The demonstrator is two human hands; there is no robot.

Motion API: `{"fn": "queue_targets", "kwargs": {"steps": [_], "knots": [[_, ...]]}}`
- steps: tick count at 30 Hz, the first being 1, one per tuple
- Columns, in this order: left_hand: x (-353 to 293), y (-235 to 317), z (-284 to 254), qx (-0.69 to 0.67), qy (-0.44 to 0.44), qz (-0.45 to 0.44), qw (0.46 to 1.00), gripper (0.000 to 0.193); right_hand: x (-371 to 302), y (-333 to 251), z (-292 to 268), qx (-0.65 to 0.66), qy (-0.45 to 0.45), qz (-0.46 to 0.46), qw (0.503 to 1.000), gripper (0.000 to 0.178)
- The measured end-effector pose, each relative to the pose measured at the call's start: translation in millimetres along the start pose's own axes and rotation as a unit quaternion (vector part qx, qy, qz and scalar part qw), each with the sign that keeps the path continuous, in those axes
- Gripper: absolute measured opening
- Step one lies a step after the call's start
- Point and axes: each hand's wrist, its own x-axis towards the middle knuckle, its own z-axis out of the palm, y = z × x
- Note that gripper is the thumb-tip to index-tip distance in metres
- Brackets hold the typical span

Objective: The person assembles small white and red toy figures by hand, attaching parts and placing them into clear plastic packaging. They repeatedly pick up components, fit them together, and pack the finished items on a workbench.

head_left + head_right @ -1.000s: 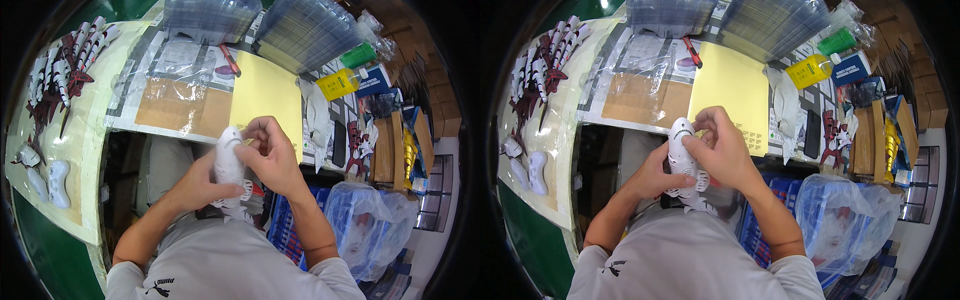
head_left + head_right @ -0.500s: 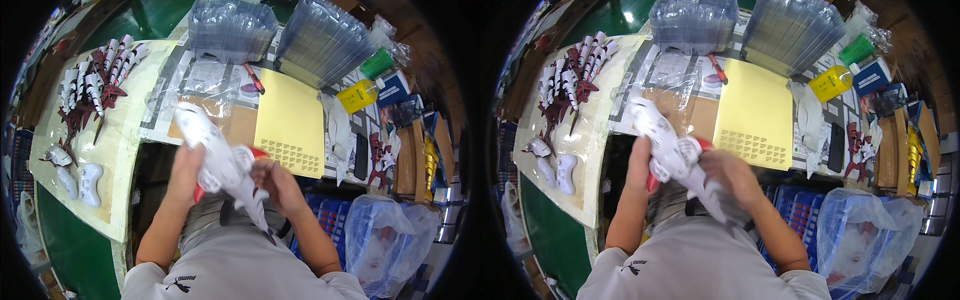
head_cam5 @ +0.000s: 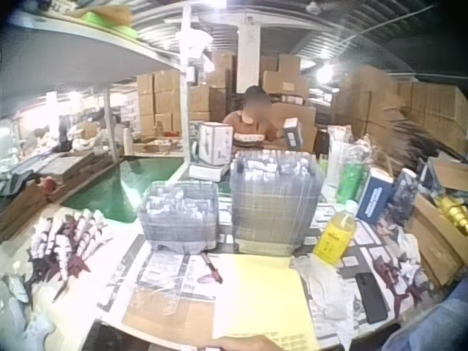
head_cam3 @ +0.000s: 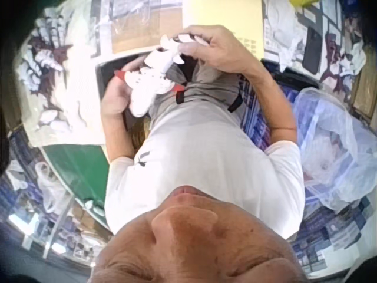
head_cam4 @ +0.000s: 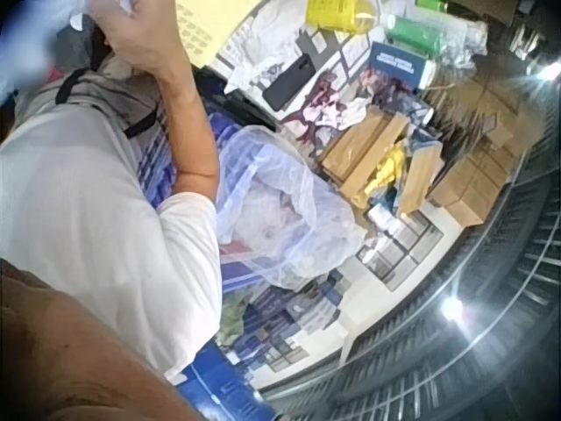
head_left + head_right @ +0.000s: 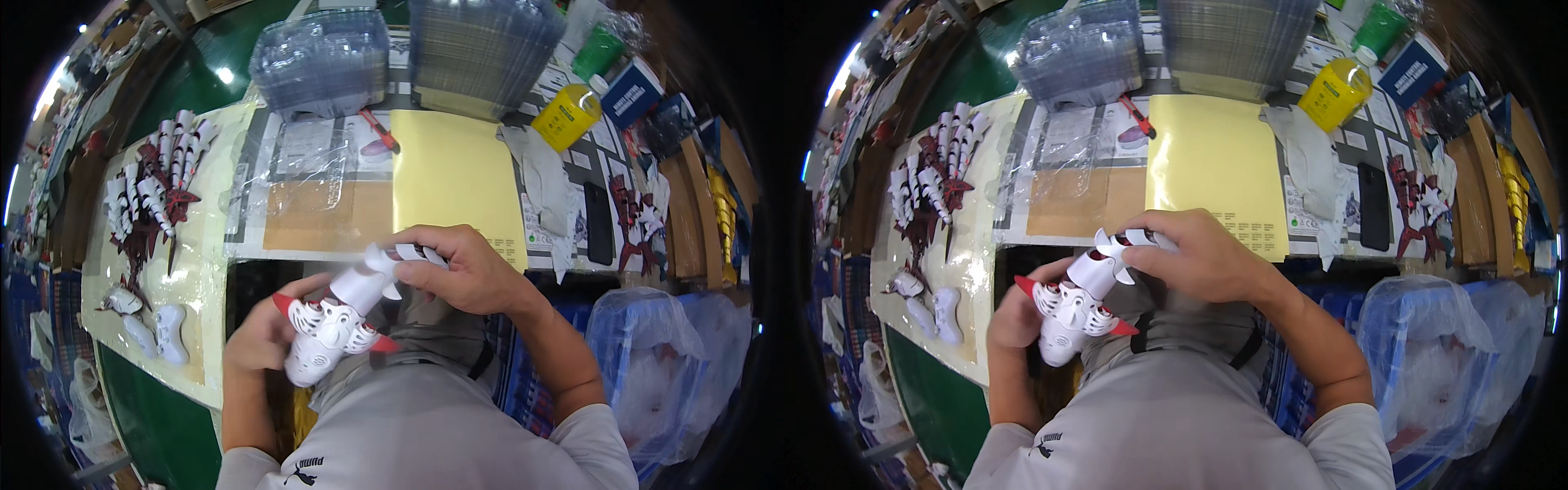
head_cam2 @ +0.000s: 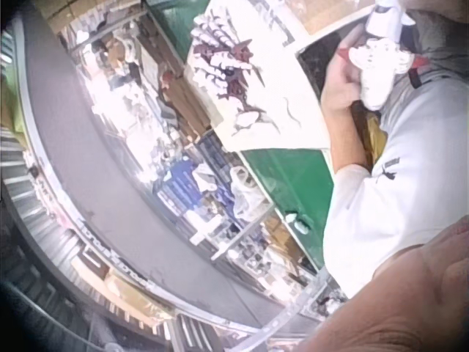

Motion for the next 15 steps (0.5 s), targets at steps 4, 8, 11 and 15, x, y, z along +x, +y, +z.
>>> {"fn": "queue_targets", "kwargs": {"steps": [4,8,11,15], "knots": [[20,-7,27,-0.066,-0.051,-0.058,0.995,0.115,12,-7,-2,-0.109,-0.031,-0.085,0.990,0.037],[27,0,43,-0.075,-0.017,-0.058,0.995,0.113,8,6,-13,-0.125,-0.009,-0.086,0.988,0.035],[22,-4,42,-0.145,-0.014,-0.070,0.987,0.112,9,24,-22,0.057,-0.070,0.034,0.995,0.039],[23,-8,36,-0.240,-0.002,0.030,0.970,0.087,10,45,1,0.375,-0.025,0.008,0.927,0.055]]}}
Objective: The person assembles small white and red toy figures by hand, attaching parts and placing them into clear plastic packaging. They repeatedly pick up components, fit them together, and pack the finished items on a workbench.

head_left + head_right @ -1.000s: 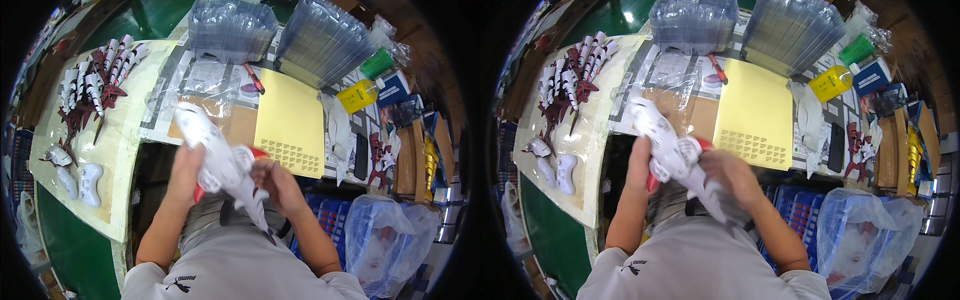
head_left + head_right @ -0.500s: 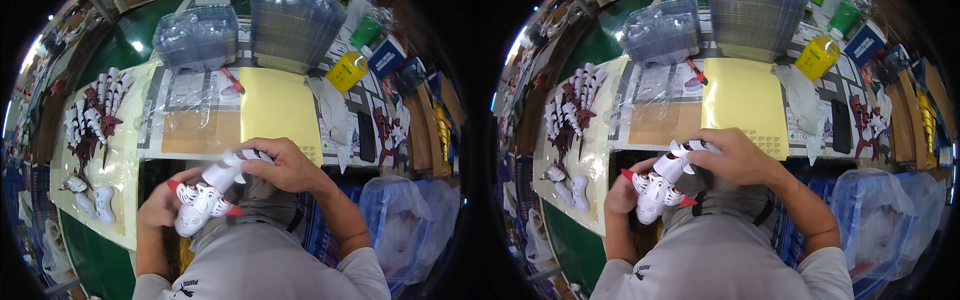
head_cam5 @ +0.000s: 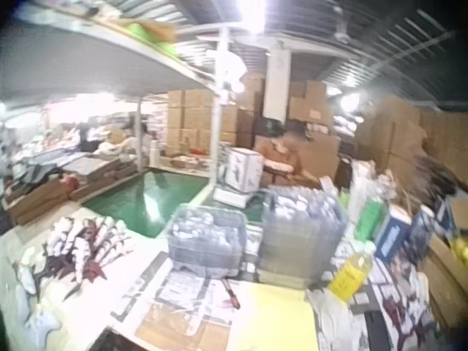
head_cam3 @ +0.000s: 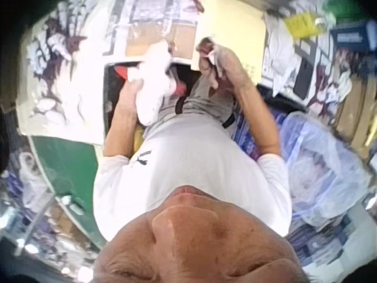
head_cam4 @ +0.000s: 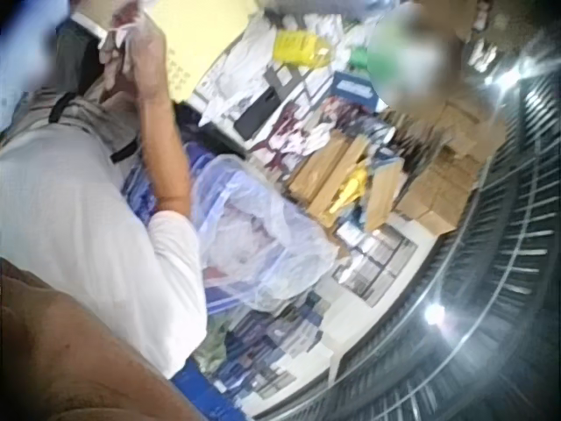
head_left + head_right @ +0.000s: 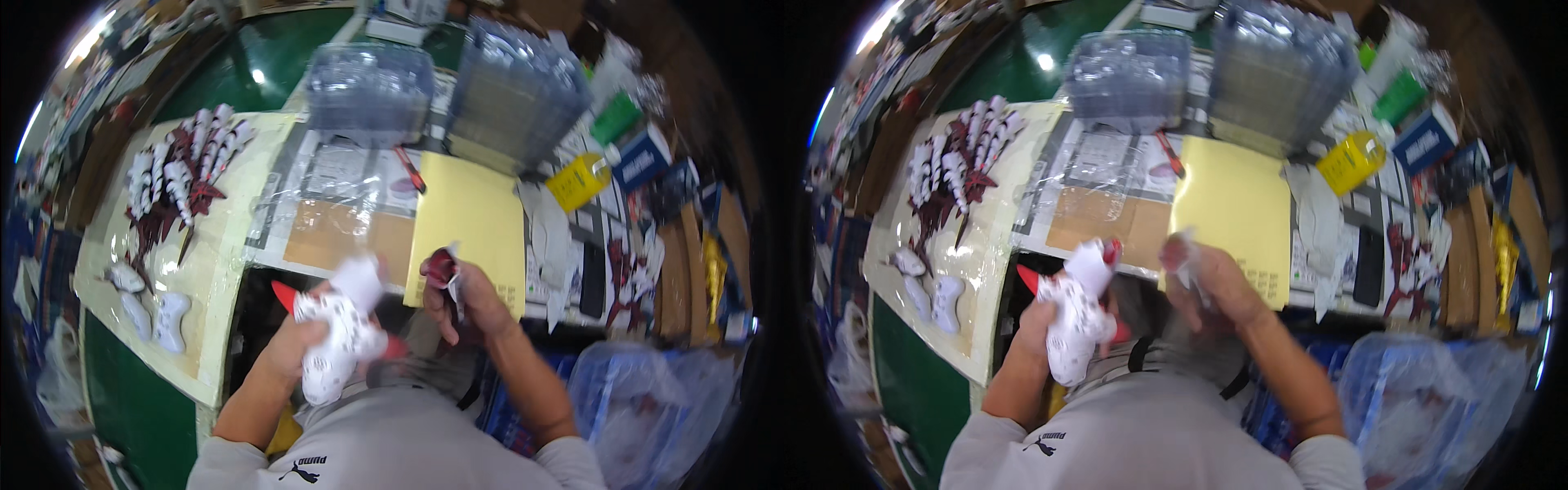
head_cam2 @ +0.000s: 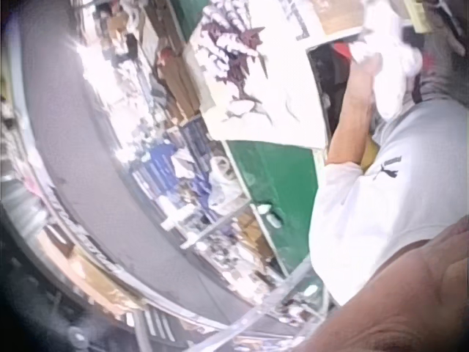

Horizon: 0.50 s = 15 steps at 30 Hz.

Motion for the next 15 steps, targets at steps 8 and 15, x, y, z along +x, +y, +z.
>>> {"fn": "queue_targets", "kwargs": {"steps": [8,15], "knots": [[54,-15,10,0.137,0.100,0.269,0.948,0.049,32,20,53,-0.006,0.057,-0.006,0.998,0.074],[44,-4,-43,0.462,0.309,0.299,0.775,0.048,163,-73,66,-0.632,0.021,-0.145,0.761,0.076]]}}
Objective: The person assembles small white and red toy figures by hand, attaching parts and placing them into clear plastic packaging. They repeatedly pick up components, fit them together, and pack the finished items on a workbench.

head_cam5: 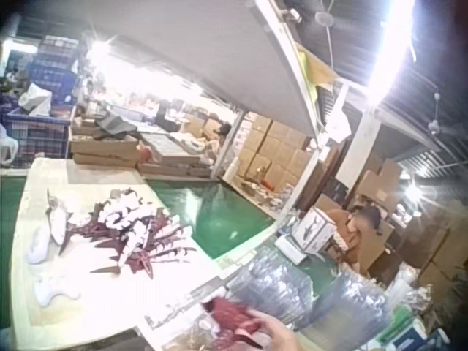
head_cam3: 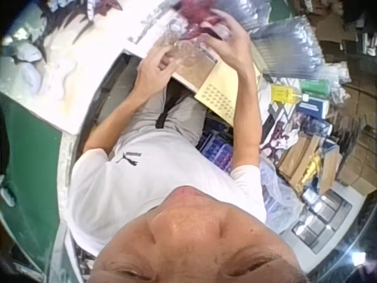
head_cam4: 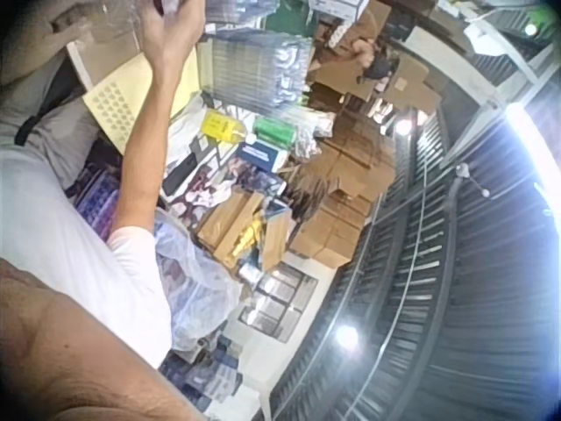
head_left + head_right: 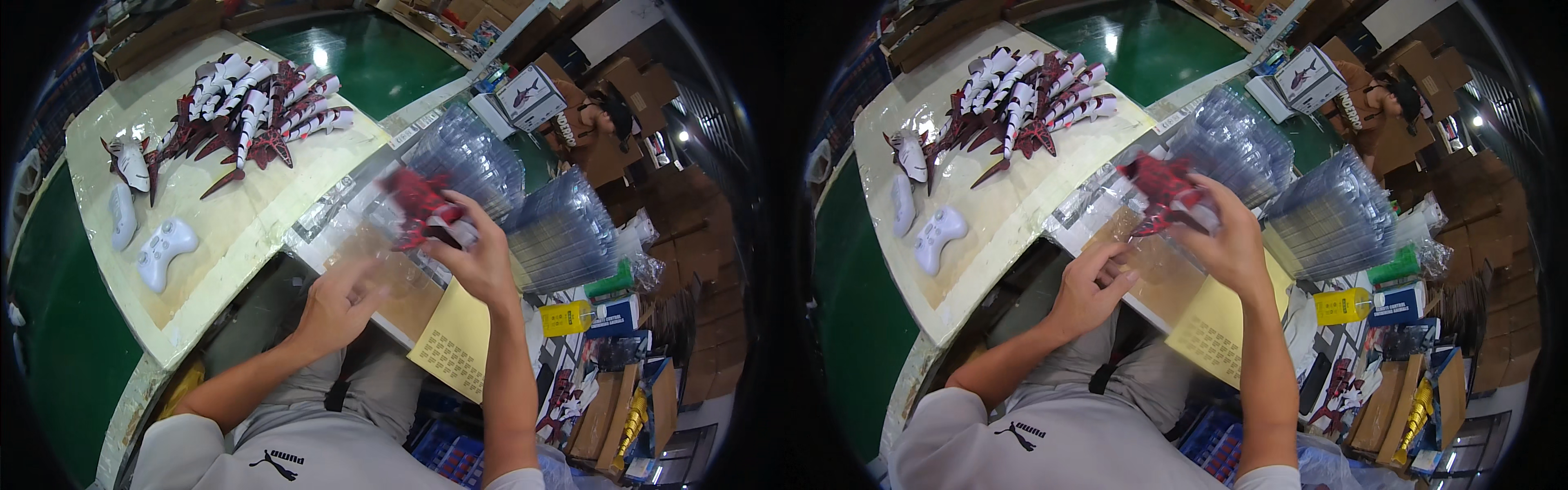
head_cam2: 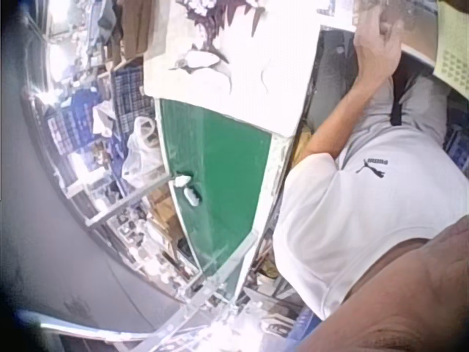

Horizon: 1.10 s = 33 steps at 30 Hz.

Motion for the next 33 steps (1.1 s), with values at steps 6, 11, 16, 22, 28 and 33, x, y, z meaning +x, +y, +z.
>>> {"fn": "queue_targets", "kwargs": {"steps": [6,11,16,22,28,33], "knots": [[0,-8,-2,0.032,-0.001,0.093,0.995,0.046,38,-4,26,-0.291,-0.096,-0.039,0.951,0.029],[20,18,-15,0.081,-0.019,0.149,0.985,0.052,22,-17,28,-0.318,-0.062,-0.073,0.943,0.029],[61,46,-36,0.092,-0.013,0.277,0.957,0.039,-6,-46,15,-0.274,-0.091,-0.121,0.950,0.033],[92,29,-57,0.247,-0.087,0.274,0.925,0.029,-15,-16,-2,-0.193,-0.049,-0.009,0.980,0.037],[82,29,-66,0.327,-0.087,0.176,0.924,0.038,-49,15,20,-0.244,0.147,-0.030,0.958,0.029],[82,82,-34,0.246,-0.077,0.215,0.942,0.041,-53,37,-107,-0.343,0.351,-0.110,0.864,0.013]]}}
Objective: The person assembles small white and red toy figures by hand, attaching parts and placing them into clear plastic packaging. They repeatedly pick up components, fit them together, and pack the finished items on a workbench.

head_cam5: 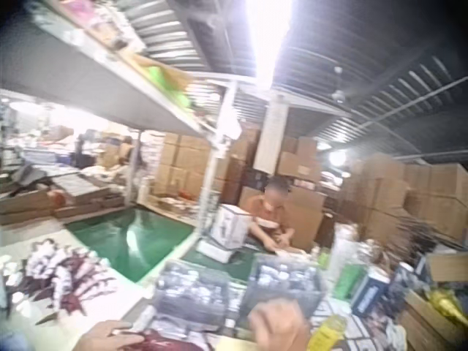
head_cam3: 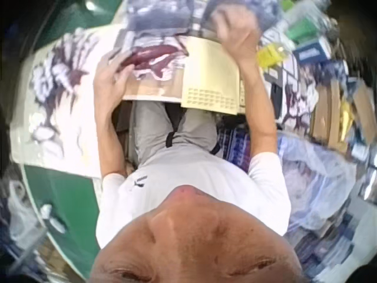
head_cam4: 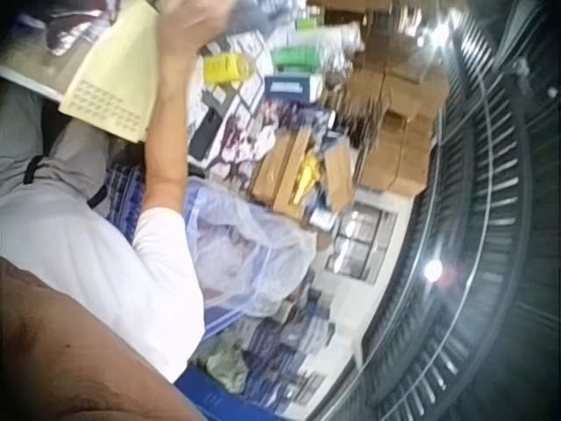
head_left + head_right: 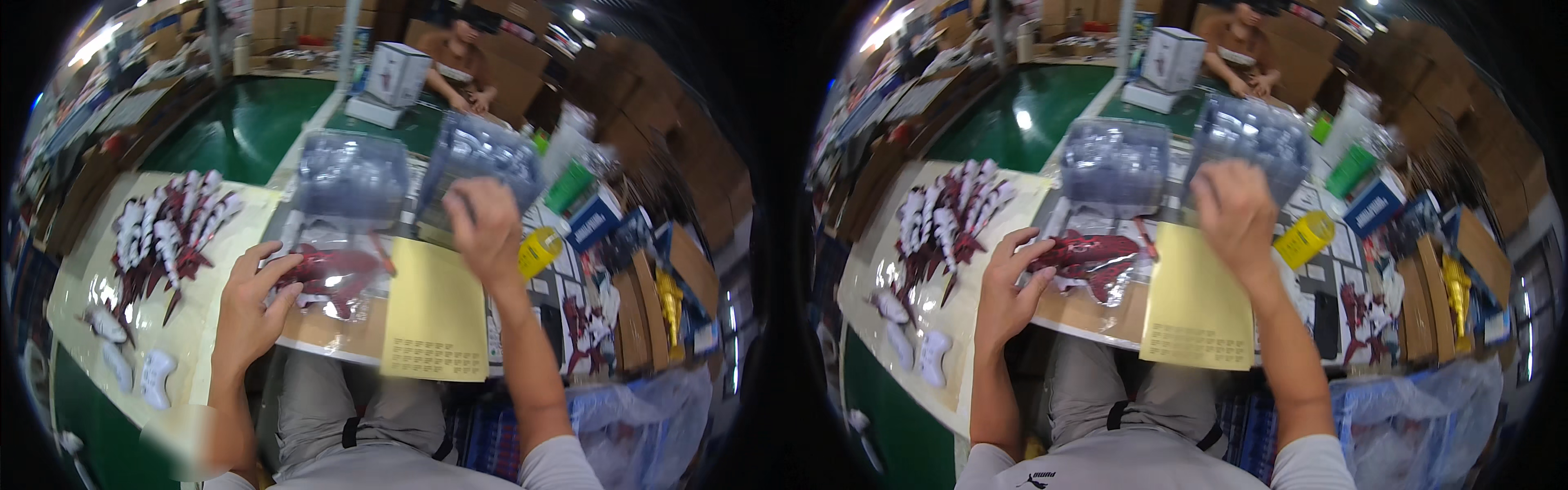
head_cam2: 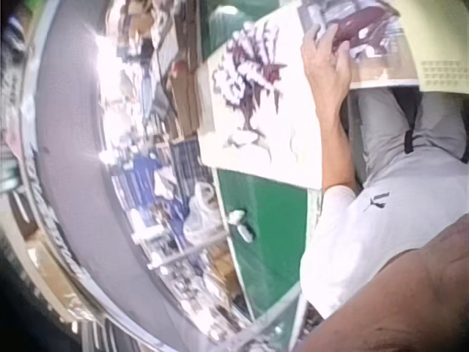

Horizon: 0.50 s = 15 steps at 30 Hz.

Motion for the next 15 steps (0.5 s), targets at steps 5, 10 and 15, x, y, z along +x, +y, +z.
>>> {"fn": "queue_targets", "kwargs": {"steps": [5,10,15], "knots": [[60,58,54,-0.070,-0.101,0.178,0.976,0.033,51,77,-41,-0.111,-0.114,0.023,0.987,0.024],[130,92,120,-0.001,-0.117,0.312,0.943,0.040,88,99,-50,-0.047,-0.229,0.081,0.969,0.027],[173,113,155,0.060,-0.125,0.318,0.938,0.047,112,112,-46,0.083,-0.325,0.083,0.938,0.034]]}}
